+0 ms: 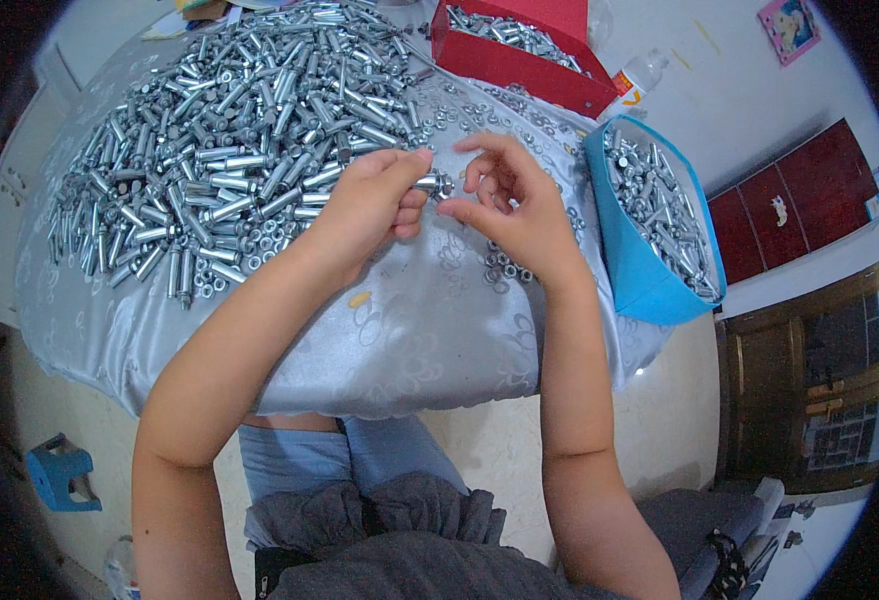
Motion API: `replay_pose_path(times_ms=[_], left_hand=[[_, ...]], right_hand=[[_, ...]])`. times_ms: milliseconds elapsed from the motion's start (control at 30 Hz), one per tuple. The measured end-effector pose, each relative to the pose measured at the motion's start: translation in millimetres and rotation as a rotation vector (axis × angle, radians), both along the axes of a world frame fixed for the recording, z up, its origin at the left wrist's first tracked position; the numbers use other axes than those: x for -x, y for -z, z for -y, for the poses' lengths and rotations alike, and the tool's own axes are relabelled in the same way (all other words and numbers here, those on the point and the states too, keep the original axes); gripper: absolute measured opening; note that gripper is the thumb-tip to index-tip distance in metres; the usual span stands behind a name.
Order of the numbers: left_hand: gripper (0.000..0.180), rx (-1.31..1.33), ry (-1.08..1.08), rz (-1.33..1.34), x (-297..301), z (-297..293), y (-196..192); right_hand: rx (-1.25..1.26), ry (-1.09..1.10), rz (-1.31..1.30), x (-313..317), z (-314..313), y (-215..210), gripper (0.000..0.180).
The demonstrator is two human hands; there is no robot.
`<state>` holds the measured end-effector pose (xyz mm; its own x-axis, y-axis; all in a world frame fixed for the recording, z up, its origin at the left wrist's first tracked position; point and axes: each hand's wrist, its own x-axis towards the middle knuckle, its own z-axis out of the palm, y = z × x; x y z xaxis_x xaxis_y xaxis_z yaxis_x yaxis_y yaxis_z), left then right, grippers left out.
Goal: The person sits at a table covered with a large pile of metal bolts and washers. They repeatedly pick up a bolt and a washer, thread the washer onto the bolt, and place the assembled unit into a blue plastic bin. The person continues this repetitive assembly process throughout the clip.
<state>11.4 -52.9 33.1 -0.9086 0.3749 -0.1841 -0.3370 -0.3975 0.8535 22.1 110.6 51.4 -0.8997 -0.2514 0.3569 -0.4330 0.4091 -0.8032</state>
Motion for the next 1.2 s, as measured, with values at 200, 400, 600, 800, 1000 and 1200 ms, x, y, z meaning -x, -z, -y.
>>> replay_pose_path(times_ms=[200, 400, 600, 800, 1000, 1200], left_hand=[[0.022, 0.03, 0.028, 0.007, 0.5, 0.4, 0.5], [0.021, 0.054, 0.054, 0.002, -1.6, -1.3, -1.1], [0.02, 0.037, 0.046, -0.003, -1.8, 0.0, -1.0], [0.018, 0.021, 0.005, -0.015, -0.3, 1.5, 0.5], [0.018, -0.006, 0.045, -0.01, 0.6, 2.5, -1.9], [0.018, 0.107, -0.044, -0.287, 0.8, 0.2, 4.2]], right_hand=[[-0.086, -0.028, 0.063, 3.6, -6.5, 3.7, 0.022], [-0.093, -0.094, 0.052, 1.3, -7.8, 3.9, 0.023], [-0.019, -0.065, 0.015, -5.0, 0.7, -4.9, 0.021], [-0.138, -0.094, 0.15, -1.3, -1.3, 3.9, 0.021], [-0.176, -0.092, -0.033, -4.0, 7.9, 5.0, 0.025], [0.294, -0.215, 0.402, 1.2, 13.0, 18.7, 0.031]])
